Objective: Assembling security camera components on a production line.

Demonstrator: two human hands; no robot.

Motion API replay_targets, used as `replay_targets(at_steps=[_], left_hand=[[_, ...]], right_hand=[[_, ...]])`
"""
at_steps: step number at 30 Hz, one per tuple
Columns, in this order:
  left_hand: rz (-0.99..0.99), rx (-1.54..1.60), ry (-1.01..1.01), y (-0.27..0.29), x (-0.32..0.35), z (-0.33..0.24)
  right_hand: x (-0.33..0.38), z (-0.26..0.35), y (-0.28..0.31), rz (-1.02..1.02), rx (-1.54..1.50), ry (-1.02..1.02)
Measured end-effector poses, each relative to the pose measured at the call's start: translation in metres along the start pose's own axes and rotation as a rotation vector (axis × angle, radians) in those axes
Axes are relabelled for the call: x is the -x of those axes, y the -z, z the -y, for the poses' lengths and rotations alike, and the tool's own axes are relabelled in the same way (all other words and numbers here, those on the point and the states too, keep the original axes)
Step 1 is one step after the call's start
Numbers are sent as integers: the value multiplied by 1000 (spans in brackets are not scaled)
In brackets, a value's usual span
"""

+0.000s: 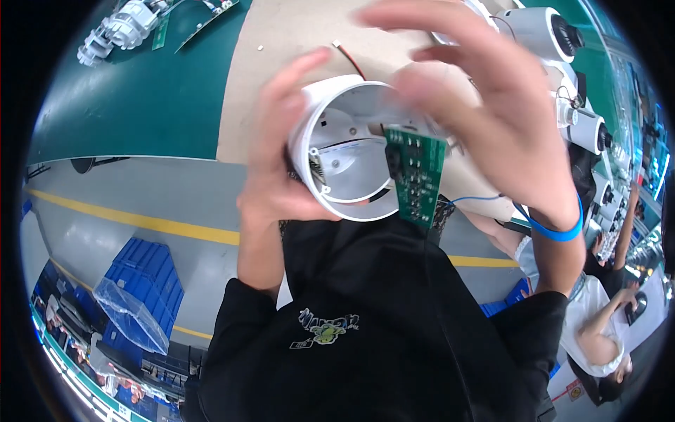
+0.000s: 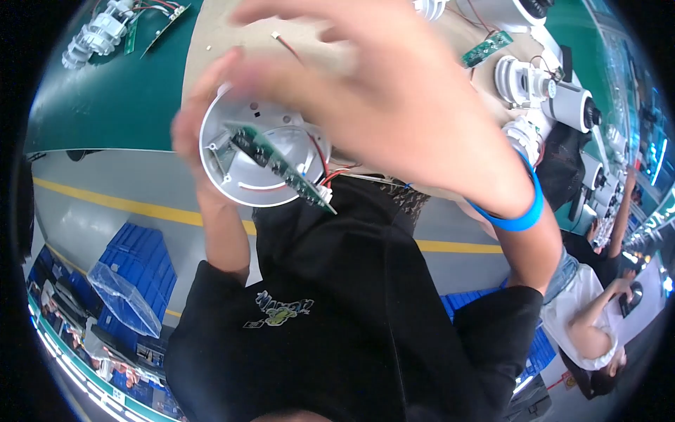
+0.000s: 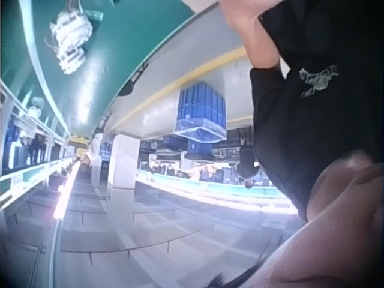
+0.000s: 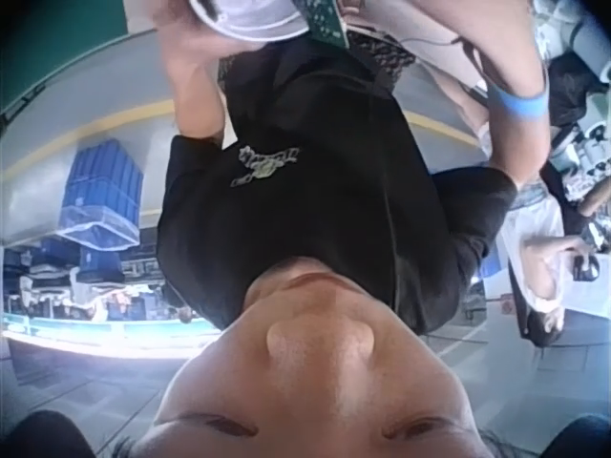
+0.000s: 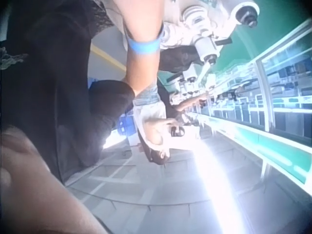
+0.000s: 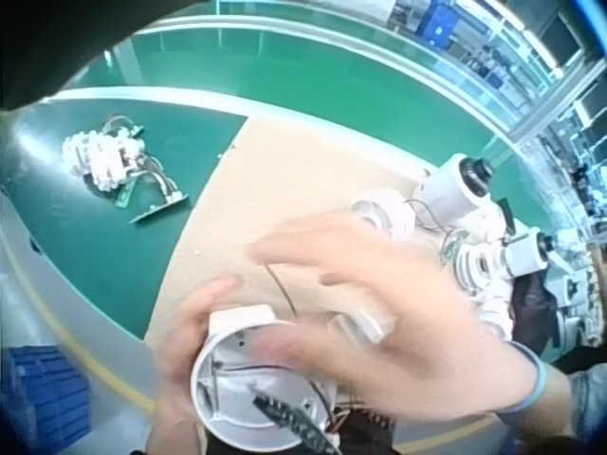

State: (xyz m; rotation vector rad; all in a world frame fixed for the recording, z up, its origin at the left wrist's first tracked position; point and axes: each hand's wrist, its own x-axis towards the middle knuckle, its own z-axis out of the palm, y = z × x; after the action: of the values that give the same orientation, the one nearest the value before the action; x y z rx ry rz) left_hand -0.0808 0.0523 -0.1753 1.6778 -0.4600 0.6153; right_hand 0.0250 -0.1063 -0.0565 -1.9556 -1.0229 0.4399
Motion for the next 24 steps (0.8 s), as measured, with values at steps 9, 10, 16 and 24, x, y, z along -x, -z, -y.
replay_targets(at_steps=[9, 10, 16, 24], left_hand=[[61, 6, 42, 8, -10, -22], [69, -26, 88, 10, -12, -26], [91, -150, 127, 15, -17, -36], [84, -113, 129, 10, -15, -34]], right_hand=[[37, 18, 5, 38, 135, 93], [32, 19, -1, 28, 122, 85], [32, 22, 5, -61, -523, -366], [57, -2, 9, -248, -814, -353]])
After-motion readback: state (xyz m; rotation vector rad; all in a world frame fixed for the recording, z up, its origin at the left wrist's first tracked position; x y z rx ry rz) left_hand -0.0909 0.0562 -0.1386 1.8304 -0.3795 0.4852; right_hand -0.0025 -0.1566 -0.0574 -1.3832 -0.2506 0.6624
